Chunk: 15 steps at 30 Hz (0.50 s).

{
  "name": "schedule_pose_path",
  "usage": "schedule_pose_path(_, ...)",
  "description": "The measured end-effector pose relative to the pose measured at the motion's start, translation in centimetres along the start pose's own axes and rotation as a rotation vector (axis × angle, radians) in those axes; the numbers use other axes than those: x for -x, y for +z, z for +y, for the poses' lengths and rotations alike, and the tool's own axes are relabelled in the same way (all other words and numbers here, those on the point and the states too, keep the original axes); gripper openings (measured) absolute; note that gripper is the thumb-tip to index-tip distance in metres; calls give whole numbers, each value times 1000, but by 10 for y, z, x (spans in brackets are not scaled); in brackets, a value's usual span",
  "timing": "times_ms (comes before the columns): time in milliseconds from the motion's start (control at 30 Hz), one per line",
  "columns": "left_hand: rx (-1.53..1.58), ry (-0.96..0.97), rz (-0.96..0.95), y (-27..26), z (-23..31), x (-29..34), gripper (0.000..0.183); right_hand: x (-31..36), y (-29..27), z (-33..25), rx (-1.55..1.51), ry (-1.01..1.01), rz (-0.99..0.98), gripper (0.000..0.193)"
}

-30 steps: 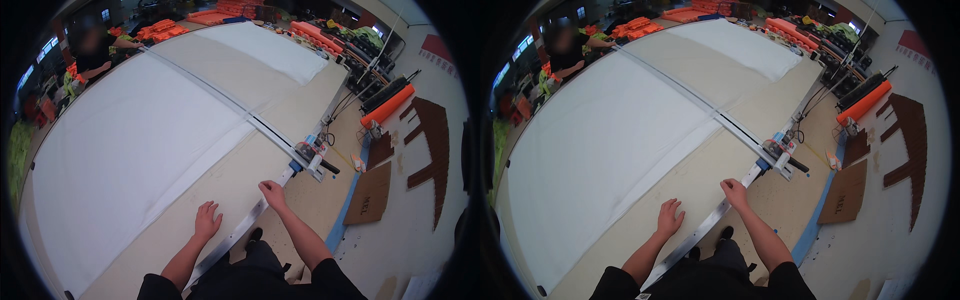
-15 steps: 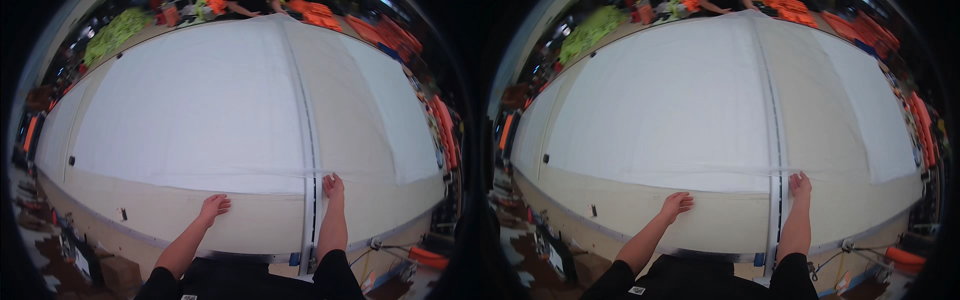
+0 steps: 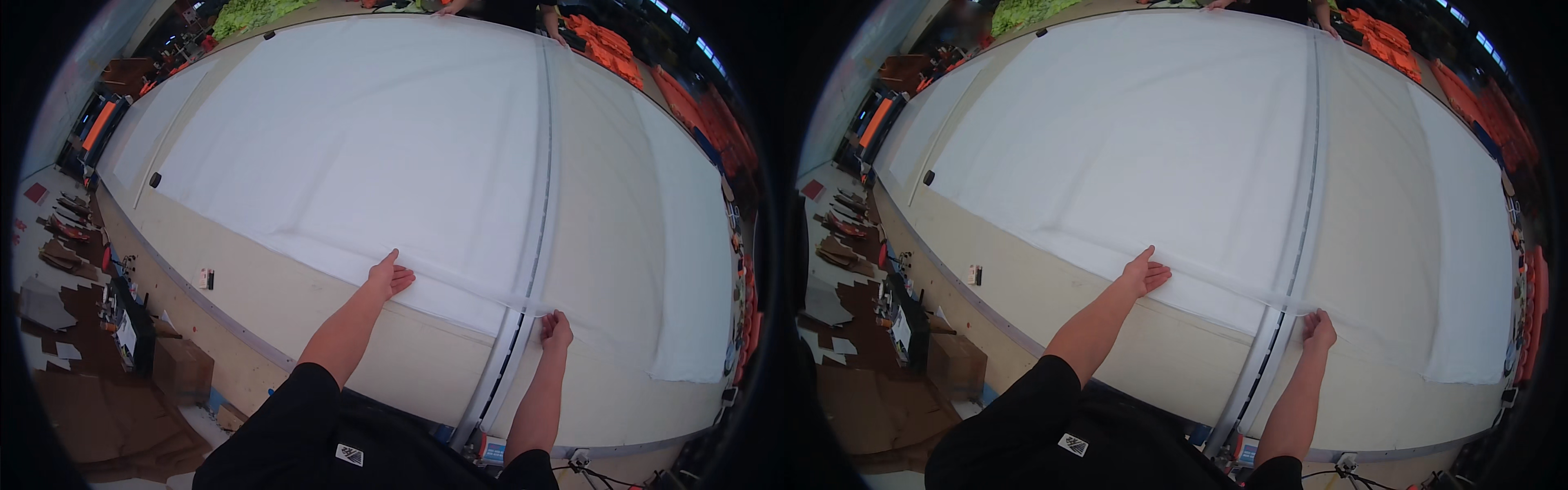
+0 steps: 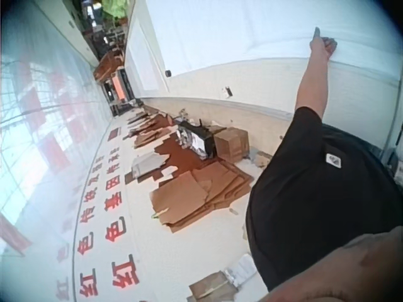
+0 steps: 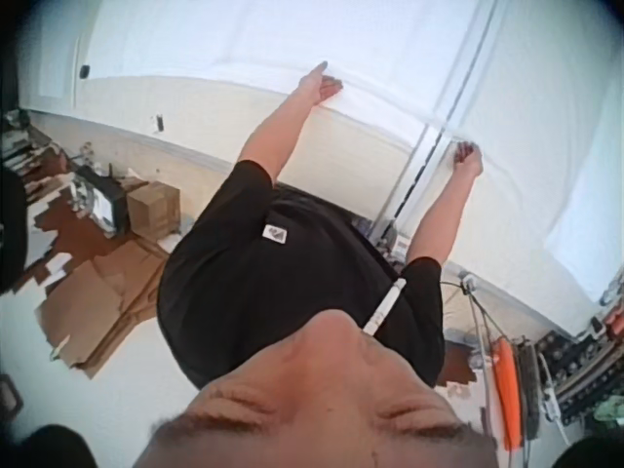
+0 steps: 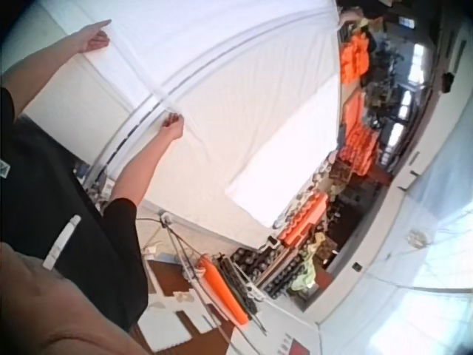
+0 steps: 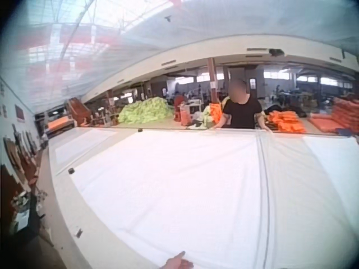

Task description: The person aligns a large white fabric sheet on a cutting table and uses a powered straight-edge cutter to slice the material into strips. The person repeatedly positions the fabric, operates the cutter, and removes the cut pieces.

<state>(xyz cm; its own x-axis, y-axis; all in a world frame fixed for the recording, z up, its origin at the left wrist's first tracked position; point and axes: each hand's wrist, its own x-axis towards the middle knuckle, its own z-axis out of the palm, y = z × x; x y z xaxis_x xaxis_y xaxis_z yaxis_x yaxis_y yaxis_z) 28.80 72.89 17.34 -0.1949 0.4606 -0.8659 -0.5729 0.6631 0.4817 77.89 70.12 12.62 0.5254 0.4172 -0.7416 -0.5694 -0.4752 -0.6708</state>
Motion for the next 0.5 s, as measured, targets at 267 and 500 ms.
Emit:
schedule_pose_path(267, -282, 142, 136, -14, 16, -18, 38, 50, 21, 7, 192, -47, 111, 48)
schedule_pose_path(500, -242, 132, 21, -9, 16, -12, 25, 37, 43, 7, 180, -114, 57, 29)
